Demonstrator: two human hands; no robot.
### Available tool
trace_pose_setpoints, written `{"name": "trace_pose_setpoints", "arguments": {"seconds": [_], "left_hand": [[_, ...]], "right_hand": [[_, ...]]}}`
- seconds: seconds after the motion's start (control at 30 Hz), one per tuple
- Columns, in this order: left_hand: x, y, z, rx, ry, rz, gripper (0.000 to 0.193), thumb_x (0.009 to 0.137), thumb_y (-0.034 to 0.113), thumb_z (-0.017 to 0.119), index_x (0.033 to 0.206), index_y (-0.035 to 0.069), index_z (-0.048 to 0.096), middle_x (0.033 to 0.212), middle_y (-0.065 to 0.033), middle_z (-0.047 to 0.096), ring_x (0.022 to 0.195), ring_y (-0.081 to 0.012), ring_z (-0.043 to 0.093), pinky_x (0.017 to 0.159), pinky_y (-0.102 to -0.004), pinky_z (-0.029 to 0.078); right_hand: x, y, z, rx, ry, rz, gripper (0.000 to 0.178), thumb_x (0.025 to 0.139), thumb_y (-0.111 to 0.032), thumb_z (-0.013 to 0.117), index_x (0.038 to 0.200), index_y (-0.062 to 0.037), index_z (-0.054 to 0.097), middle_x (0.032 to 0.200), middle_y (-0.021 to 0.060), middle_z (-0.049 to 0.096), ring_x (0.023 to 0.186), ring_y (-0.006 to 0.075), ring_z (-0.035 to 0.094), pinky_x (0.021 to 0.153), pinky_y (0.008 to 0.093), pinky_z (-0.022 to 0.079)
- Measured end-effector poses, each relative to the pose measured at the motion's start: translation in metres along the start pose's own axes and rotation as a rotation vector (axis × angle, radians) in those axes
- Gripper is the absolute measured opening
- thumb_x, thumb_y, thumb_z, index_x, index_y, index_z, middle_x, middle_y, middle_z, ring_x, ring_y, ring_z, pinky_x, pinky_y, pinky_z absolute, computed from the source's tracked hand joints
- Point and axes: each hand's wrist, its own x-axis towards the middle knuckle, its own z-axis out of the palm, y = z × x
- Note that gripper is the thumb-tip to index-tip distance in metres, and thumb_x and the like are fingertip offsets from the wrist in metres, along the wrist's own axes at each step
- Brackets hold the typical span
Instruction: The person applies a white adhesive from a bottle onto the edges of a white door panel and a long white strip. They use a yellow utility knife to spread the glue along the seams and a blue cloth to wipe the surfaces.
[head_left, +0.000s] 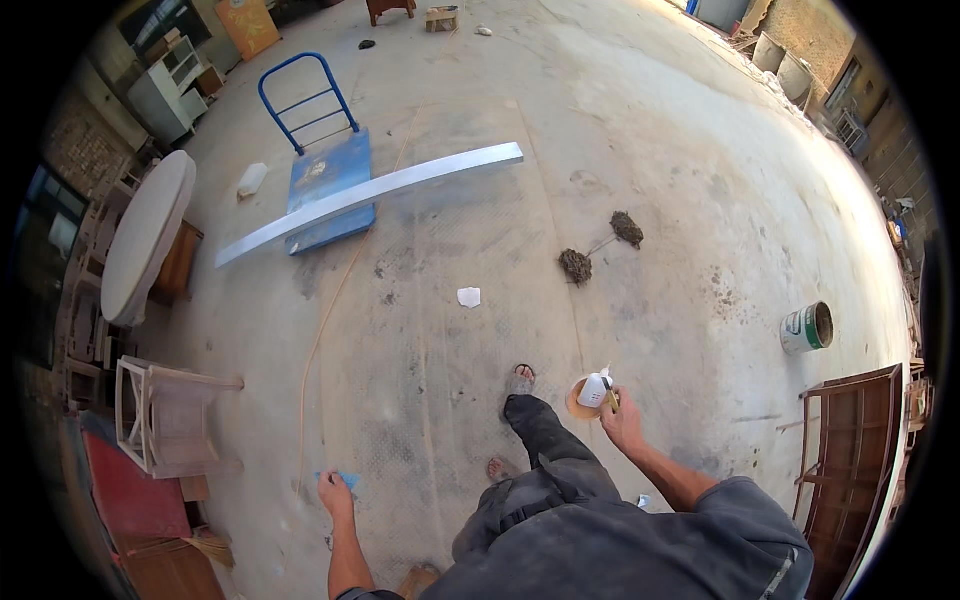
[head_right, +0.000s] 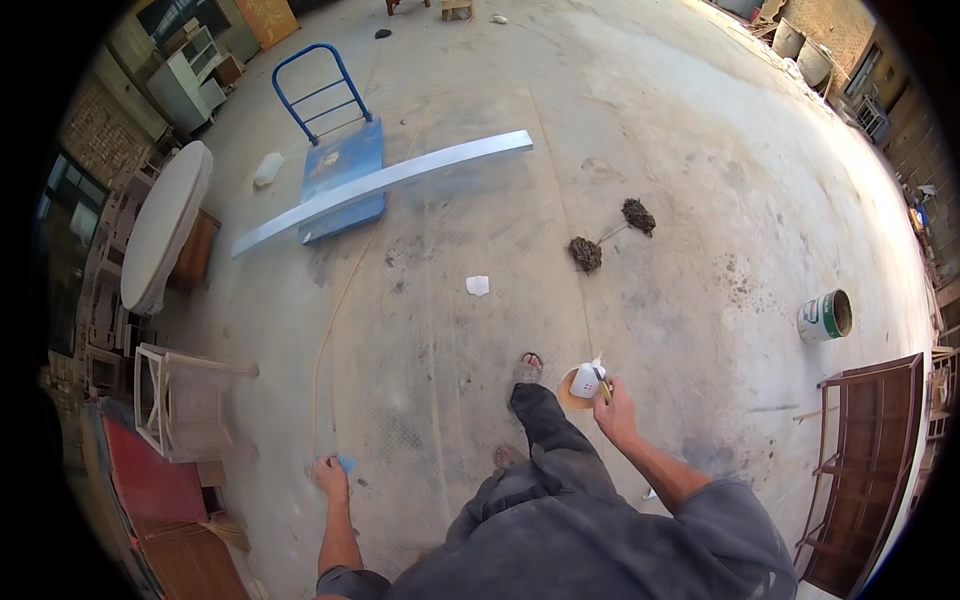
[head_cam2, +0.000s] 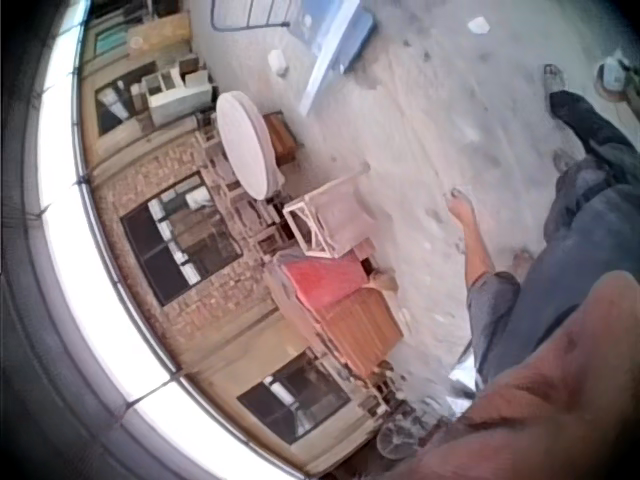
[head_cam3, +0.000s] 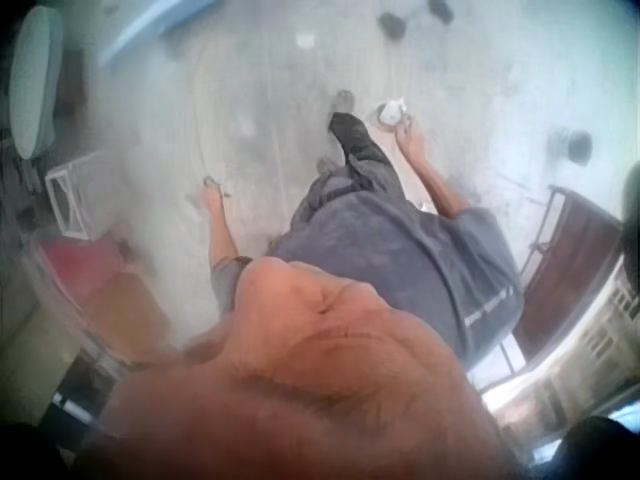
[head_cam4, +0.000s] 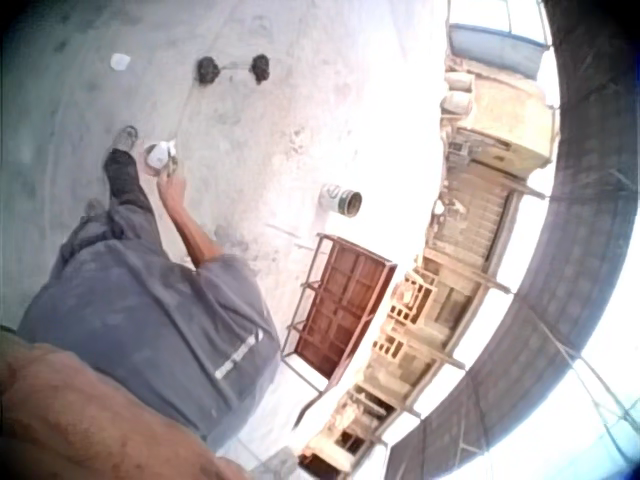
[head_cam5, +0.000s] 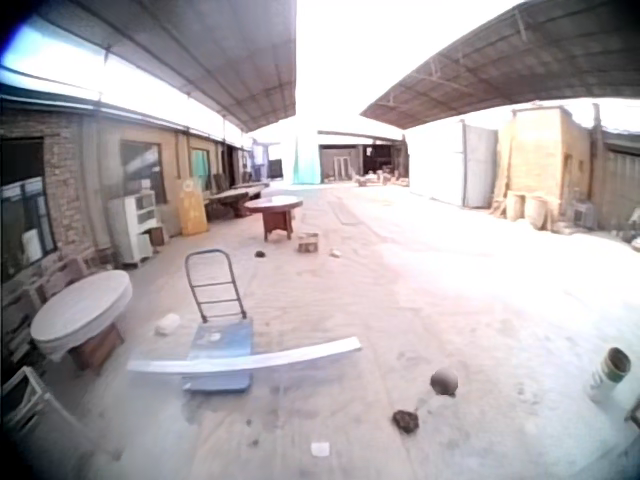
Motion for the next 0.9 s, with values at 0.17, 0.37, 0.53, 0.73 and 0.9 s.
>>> {"name": "trace_pose_setpoints", "arguments": {"seconds": [0.17,0.37,0.53,0.73,0.9], "left_hand": [[0.069,0.113,0.044,-0.121,-0.072,0.129,0.021,0.095,0.006,0.061,0.111,-0.002,0.069,0.104,-0.0214,0.072,0.1,-0.0372,0.069,0.089,-0.0448,0.052],[-0.021,0.104,0.129,0.095,-0.383,-0.174,0.025,0.089,0.017,0.067,0.106,-0.001,0.072,0.101,-0.0246,0.073,0.096,-0.0427,0.069,0.086,-0.0482,0.054],[-0.058,0.168,0.151,0.106,-0.741,-0.632,0.027,0.09,0.022,0.066,0.105,0.001,0.074,0.102,-0.0217,0.073,0.097,-0.0415,0.069,0.086,-0.0494,0.055],[-0.031,0.216,0.184,0.046,-0.848,-0.737,0.026,0.092,0.024,0.064,0.103,0.003,0.075,0.104,-0.0197,0.074,0.095,-0.0417,0.069,0.086,-0.0502,0.056],[0.124,0.233,0.241,0.172,-1.005,-0.371,0.025,0.094,0.025,0.063,0.101,0.006,0.077,0.105,-0.018,0.074,0.093,-0.0418,0.07,0.086,-0.0509,0.056]], "right_hand": [[0.108,-0.025,0.029,0.036,-0.038,0.024,0.033,0.094,-0.015,0.062,0.122,-0.0005,0.058,0.093,0.0268,0.068,0.083,0.0408,0.069,0.074,0.0469,0.053],[0.266,-0.086,0.073,-0.006,-0.176,-0.022,0.033,0.094,-0.015,0.062,0.123,-0.0005,0.056,0.091,0.026,0.068,0.08,0.0394,0.069,0.072,0.046,0.053],[0.391,-0.119,0.093,0.037,-0.24,-0.181,0.036,0.093,-0.011,0.062,0.127,-0.0022,0.054,0.095,0.0263,0.069,0.085,0.0418,0.07,0.074,0.0468,0.054],[0.514,-0.183,0.145,-0.014,-0.272,-0.294,0.033,0.092,-0.008,0.061,0.124,-0.0034,0.056,0.092,0.026,0.07,0.083,0.0447,0.07,0.072,0.0479,0.054],[0.592,-0.211,0.18,-0.009,-0.319,-0.171,0.034,0.094,-0.007,0.057,0.128,-0.0013,0.057,0.084,0.0183,0.068,0.074,0.0269,0.071,0.068,0.0393,0.055]]}}
